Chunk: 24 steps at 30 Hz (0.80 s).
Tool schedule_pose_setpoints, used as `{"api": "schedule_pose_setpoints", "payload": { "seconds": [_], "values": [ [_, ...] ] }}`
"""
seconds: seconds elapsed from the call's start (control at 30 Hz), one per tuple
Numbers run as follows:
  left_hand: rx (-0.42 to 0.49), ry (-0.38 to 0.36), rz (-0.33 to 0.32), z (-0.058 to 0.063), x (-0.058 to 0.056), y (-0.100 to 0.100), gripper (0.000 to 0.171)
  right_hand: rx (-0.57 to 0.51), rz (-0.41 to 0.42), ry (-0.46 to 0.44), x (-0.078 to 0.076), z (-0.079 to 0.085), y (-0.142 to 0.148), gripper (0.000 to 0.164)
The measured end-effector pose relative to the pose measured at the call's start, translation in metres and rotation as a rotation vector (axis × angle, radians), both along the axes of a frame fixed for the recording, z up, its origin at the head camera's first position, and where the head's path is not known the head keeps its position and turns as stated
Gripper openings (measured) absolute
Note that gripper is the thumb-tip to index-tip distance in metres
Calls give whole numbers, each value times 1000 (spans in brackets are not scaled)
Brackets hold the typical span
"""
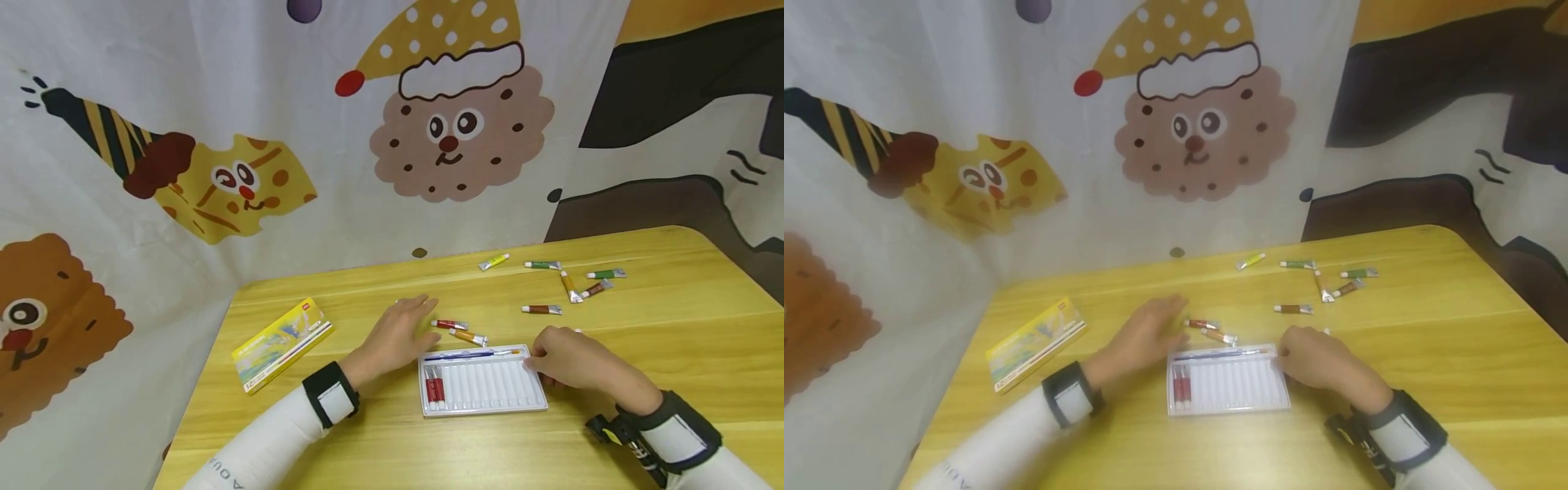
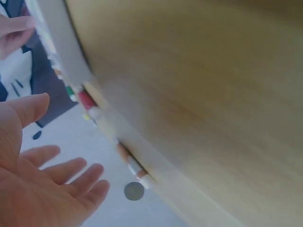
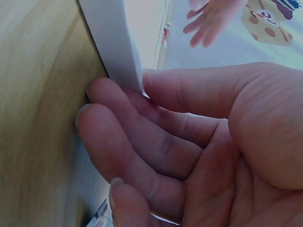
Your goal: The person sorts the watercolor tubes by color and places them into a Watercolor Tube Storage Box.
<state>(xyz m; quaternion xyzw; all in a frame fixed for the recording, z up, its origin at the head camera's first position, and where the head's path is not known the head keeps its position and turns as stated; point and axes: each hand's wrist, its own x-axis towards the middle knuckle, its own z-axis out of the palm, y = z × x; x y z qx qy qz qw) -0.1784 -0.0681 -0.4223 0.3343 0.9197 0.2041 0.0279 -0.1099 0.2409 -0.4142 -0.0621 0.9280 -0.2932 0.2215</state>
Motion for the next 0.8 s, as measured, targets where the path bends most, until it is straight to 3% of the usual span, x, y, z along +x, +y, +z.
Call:
{"api": "schedule_pose_setpoints", "payload": {
  "seconds": [0.27, 0.5, 0.8],
  "values": [
    [-115, 60, -95, -6, -17, 11, 53, -2, 3, -1, 0, 1, -1, 26],
    [-181, 143, -176, -8, -21, 21, 28, -9, 15, 25, 0, 2, -2, 26],
    [-191, 104, -147, -12, -23, 28, 17, -7, 13, 19, 0, 1, -2, 26]
  ]
}}
